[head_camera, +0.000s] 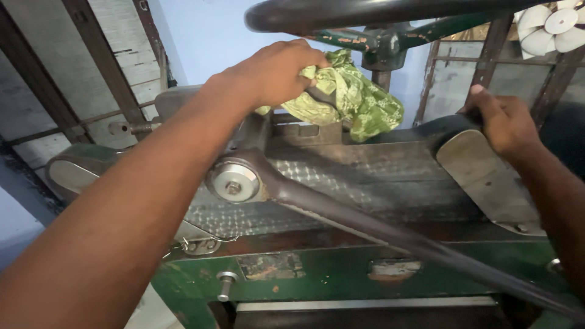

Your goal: The person wipes the surfaces of a green industrial paper-cutting machine using a cloth. They clean the front panel, the metal cutting bed, the guide rail, and the motor housing.

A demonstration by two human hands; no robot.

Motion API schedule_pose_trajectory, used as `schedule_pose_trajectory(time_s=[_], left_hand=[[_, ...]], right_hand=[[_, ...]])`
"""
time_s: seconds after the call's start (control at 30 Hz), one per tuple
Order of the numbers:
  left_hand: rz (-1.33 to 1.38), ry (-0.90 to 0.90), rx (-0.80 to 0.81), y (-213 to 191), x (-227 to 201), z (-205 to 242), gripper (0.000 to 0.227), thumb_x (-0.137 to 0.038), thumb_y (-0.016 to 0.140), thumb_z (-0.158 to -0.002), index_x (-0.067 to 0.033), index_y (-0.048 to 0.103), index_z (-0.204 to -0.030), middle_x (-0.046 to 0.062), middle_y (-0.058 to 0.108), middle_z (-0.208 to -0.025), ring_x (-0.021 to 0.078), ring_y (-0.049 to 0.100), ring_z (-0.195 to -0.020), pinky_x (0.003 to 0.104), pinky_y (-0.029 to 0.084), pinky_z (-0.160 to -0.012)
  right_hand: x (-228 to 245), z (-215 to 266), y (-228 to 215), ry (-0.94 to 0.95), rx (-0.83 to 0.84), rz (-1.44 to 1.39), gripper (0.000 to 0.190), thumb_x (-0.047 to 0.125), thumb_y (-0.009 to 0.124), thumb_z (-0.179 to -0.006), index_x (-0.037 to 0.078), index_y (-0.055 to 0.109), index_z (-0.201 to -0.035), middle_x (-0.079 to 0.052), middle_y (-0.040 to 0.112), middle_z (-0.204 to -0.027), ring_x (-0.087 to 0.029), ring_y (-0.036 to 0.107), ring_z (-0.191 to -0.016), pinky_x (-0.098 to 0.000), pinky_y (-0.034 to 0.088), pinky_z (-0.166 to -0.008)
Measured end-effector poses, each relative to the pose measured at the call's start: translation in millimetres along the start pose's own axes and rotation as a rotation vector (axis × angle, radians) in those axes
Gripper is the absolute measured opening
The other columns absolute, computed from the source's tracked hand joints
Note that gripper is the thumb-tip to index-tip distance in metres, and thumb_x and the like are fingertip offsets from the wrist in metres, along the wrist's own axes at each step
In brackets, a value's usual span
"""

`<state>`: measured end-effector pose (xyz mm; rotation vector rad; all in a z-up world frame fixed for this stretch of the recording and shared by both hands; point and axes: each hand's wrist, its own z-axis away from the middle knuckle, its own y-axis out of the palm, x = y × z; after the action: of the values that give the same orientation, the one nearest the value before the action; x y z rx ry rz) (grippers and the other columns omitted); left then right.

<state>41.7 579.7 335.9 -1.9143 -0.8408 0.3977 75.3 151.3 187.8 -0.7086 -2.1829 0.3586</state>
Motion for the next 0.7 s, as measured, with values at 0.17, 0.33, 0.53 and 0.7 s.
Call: schedule_pose_trajectory(time_s=[0.17, 0.33, 0.53, 0.7], left_hand=[[0.016, -0.045, 0.004, -1.3, 3.5, 2.5, 0.039, -0.019, 0.067, -0.093, -0.0176, 0.065, -0.132, 0.009, 0.061, -0.133, 0.0341, 0.056, -0.125, 0.045, 0.044, -0.105], [-0.002, -0.032, -0.016, -2.3, 9.2, 8.7, 0.039, -0.016, 0.067, -0.092, -0.0175, 0.066, -0.132, 0.01, 0.061, -0.133, 0.0349, 0.056, -0.125, 0.046, 0.044, -0.104], [0.009, -0.024, -0.052, -2.2, 20.9, 20.1, 0.038, -0.015, 0.069, -0.091, -0.0152, 0.068, -0.129, 0.014, 0.064, -0.127, 0.0369, 0.06, -0.119, 0.046, 0.047, -0.101], [-0.073, -0.065, -0.036, -17.1, 42.7, 42.8, 0.04, -0.014, 0.069, -0.089, -0.0126, 0.069, -0.13, 0.018, 0.065, -0.125, 0.0403, 0.061, -0.116, 0.047, 0.048, -0.101]], right_hand=[[3.0, -3.1, 0.2, 0.079, 0.034, 0.022, 0.057, 0.042, 0.046, -0.115, -0.007, 0.072, -0.1, -0.017, 0.067, -0.079, -0.024, 0.061, -0.076, -0.0397, 0.048, -0.074], [13.9, -10.1, -3.1, 0.153, 0.055, 0.394, 0.058, 0.044, 0.045, -0.116, -0.004, 0.075, -0.104, -0.026, 0.072, -0.087, -0.036, 0.069, -0.079, -0.0443, 0.051, -0.081], [42.2, -6.0, 0.5, 0.004, -0.008, 0.748, 0.05, 0.044, 0.049, -0.112, 0.004, 0.079, -0.107, -0.023, 0.076, -0.096, -0.04, 0.071, -0.084, -0.0483, 0.055, -0.078], [96.4, 3.1, 19.7, -0.231, -0.058, 0.55, 0.041, 0.038, 0.054, -0.113, 0.004, 0.077, -0.109, -0.02, 0.075, -0.101, -0.033, 0.072, -0.073, -0.044, 0.057, -0.071]])
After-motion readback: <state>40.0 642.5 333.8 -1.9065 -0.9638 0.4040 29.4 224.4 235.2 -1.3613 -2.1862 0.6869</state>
